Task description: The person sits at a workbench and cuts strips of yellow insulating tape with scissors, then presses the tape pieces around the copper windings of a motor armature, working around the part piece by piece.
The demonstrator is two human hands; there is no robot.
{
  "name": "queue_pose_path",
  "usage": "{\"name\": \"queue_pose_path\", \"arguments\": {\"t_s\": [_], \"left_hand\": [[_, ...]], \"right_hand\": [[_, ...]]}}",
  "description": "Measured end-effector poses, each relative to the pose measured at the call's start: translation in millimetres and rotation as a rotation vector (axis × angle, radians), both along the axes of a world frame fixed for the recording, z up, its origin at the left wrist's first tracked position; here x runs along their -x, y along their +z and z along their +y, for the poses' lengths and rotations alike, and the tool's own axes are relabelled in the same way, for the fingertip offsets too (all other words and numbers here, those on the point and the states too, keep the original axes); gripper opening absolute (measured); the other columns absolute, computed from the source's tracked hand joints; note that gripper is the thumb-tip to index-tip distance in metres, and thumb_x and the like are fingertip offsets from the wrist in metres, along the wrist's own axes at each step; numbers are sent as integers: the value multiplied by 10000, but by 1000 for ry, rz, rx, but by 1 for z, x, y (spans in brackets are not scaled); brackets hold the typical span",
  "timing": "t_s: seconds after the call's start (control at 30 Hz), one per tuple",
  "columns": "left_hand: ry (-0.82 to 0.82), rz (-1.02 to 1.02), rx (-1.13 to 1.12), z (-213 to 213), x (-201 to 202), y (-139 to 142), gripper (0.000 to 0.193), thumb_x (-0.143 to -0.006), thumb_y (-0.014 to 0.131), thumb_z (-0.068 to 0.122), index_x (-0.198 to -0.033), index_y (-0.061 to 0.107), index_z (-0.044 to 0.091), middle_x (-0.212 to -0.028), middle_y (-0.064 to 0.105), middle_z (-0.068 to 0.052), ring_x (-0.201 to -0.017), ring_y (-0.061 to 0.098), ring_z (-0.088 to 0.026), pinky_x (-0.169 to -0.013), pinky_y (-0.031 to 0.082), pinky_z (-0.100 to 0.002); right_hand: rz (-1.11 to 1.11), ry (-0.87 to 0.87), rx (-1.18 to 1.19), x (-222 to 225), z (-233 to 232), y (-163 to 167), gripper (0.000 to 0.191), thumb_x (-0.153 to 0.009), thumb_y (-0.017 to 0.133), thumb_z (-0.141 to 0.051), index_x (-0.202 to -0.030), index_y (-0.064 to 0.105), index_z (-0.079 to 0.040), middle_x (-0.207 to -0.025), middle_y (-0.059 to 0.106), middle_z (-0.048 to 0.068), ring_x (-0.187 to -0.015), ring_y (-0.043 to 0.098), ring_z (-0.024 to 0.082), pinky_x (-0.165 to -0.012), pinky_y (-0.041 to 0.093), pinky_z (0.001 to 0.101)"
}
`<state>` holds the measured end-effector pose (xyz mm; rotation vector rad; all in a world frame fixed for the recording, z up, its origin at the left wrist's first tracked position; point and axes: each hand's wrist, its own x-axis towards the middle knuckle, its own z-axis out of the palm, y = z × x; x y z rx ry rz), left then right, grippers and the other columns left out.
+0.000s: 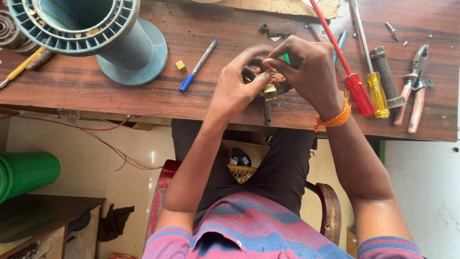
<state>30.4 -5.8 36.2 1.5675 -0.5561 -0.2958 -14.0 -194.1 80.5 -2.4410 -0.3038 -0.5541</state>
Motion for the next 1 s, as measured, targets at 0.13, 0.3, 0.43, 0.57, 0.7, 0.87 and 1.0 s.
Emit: {"name": "queue_pose_path", "arguments": {"t_s": [0.13,0.3,0.43,0.57,0.7,0.87,1.0], "left_hand": [[-125,-61,-77,-4,-13,-3,218,-940,719,191,-1137,733,99,-989,747,-18,-849,717,-118,-761,578,-293],[-336,-385,78,17,-34,-5,133,-969,740,66,-1100,720,78,-1032,714,-43,-965,714,-161,-830,597,-322],[-443,-522,87,28,-48,2,138,-922,773,34,-1053,735,61,-1047,727,-61,-981,725,-203,-842,590,-334],[-493,-520,67,30,-52,9,166,-890,792,32,-1048,779,82,-1065,745,-60,-988,736,-200,-851,601,-324],[-467,-519,65,32,-51,11,192,-864,799,36,-1048,789,90,-1060,758,-58,-994,747,-197,-867,612,-317],[-453,-500,45,32,-47,13,168,-878,788,37,-1037,788,89,-1045,765,-55,-980,748,-193,-859,614,-315],[-476,-485,-5,36,-47,16,161,-915,795,107,-1068,767,66,-1068,758,-63,-1012,740,-201,-869,594,-328]], "right_hand": [[-6,-34,-59,12,8,3,200,-961,891,-153,-976,726,-41,-786,687,41,-607,552,88,-554,408,276],[118,-61,-44,46,24,24,194,-954,868,-152,-958,718,-28,-685,617,42,-546,488,102,-530,369,291],[171,-132,-137,78,52,27,141,-938,826,-117,-954,718,-27,-690,630,16,-557,522,51,-538,392,255],[222,-289,-406,90,75,5,78,-951,781,-51,-960,713,-15,-645,575,-20,-562,425,17,-509,333,230],[169,-331,-560,94,85,-29,80,-965,766,-16,-951,688,-2,-641,550,-53,-582,435,-19,-521,318,194],[99,-318,-777,94,77,-63,115,-1005,745,5,-968,636,-3,-739,574,-74,-679,462,-33,-578,337,172],[61,-322,-869,94,74,-79,65,-995,717,15,-996,654,-2,-822,643,-71,-721,513,-36,-597,380,175]]}}
